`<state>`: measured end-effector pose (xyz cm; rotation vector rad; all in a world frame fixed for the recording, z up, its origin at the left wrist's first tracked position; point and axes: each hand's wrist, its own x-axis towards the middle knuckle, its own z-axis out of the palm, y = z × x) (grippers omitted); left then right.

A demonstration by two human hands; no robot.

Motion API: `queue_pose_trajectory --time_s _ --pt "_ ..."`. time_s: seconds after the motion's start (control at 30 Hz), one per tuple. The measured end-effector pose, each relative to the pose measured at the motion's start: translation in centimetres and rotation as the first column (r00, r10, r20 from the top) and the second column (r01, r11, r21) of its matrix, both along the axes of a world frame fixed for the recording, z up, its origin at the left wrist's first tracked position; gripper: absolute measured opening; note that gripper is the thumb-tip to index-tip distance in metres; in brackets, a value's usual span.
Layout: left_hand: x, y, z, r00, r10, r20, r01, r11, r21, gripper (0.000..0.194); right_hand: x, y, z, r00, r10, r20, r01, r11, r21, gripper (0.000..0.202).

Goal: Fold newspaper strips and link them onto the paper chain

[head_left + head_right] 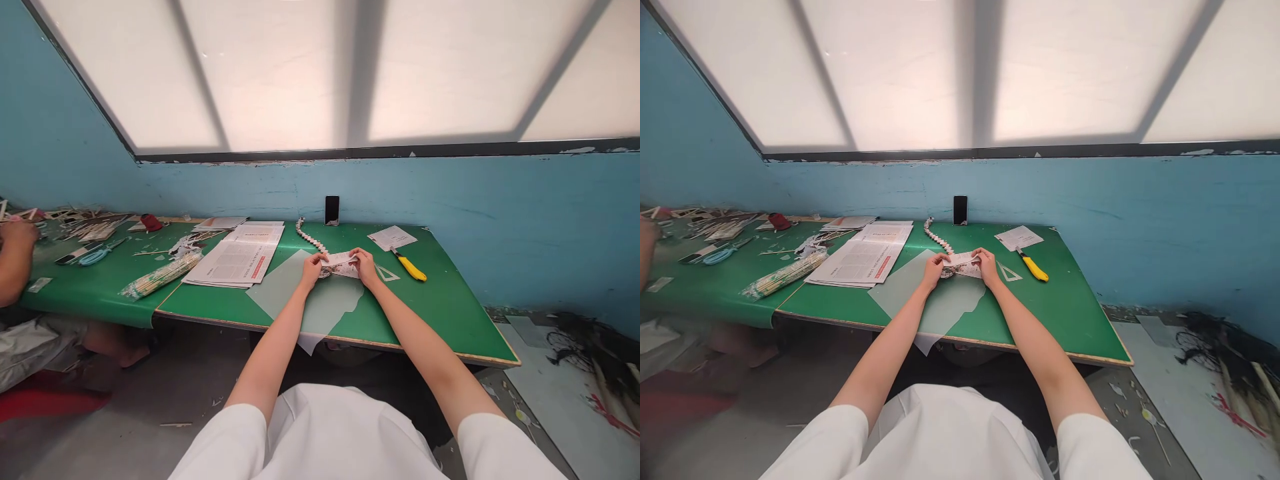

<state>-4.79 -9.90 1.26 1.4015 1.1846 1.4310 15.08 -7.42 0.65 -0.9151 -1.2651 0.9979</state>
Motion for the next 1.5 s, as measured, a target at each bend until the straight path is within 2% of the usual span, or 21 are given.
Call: queue_pose_trajectory --time_s 0.17,0.3,0.4,0.6,0.7,0.87,1.0,1.17,1.5 --pt "0.2 -0.3 0.0 0.999 -0.02 -0.035 0.021 0.999 0.028 0.02 0.3 -0.2 0.0 0.999 -0.017 0.04 0.016 0.999 0.033 0.036" --pt "0.3 -0.2 -0.1 0.998 -0.036 -0.058 0.038 0.999 0.024 0.018 0.3 -0.1 -0.2 0.995 -0.058 0.079 0.051 0.995 0.081 0.052" --pt "0.4 -0.3 0.0 0.997 -0.046 -0.063 0.049 0.998 0.034 0.017 0.4 0.2 -0.4 0.991 -0.084 0.104 0.072 0.991 0.113 0.051" --pt "0.4 -0.5 0.3 0.986 -0.135 0.102 0.135 0.991 0.008 0.04 0.7 0.6 -0.8 0.986 -0.097 0.138 0.079 0.988 0.132 0.048" --pt "0.5 -0.3 0.0 0.995 -0.093 0.036 0.093 0.995 -0.018 0.047 0.7 0.6 -0.8 0.983 -0.091 0.159 0.07 0.988 0.135 0.047" --pt "0.6 0.1 -0.4 0.996 -0.036 -0.085 0.032 0.998 -0.047 0.044 0.6 0.6 -0.8 0.981 -0.096 0.17 0.07 0.986 0.154 0.045" --pt "0.5 0.0 -0.4 0.989 0.012 -0.147 -0.014 1.0 -0.018 0.043 0.5 0.5 -0.7 0.973 -0.121 0.195 0.089 0.982 0.167 0.043" --pt "0.4 0.0 -0.5 0.987 0.029 -0.159 -0.031 0.999 -0.009 0.04 0.4 0.2 -0.5 0.974 -0.132 0.186 0.104 0.983 0.153 0.039" --pt "0.3 0.4 -0.8 0.982 0.089 -0.165 -0.093 0.995 -0.022 0.04 0.1 0.2 -0.4 0.983 -0.128 0.13 0.113 0.987 0.113 0.042"
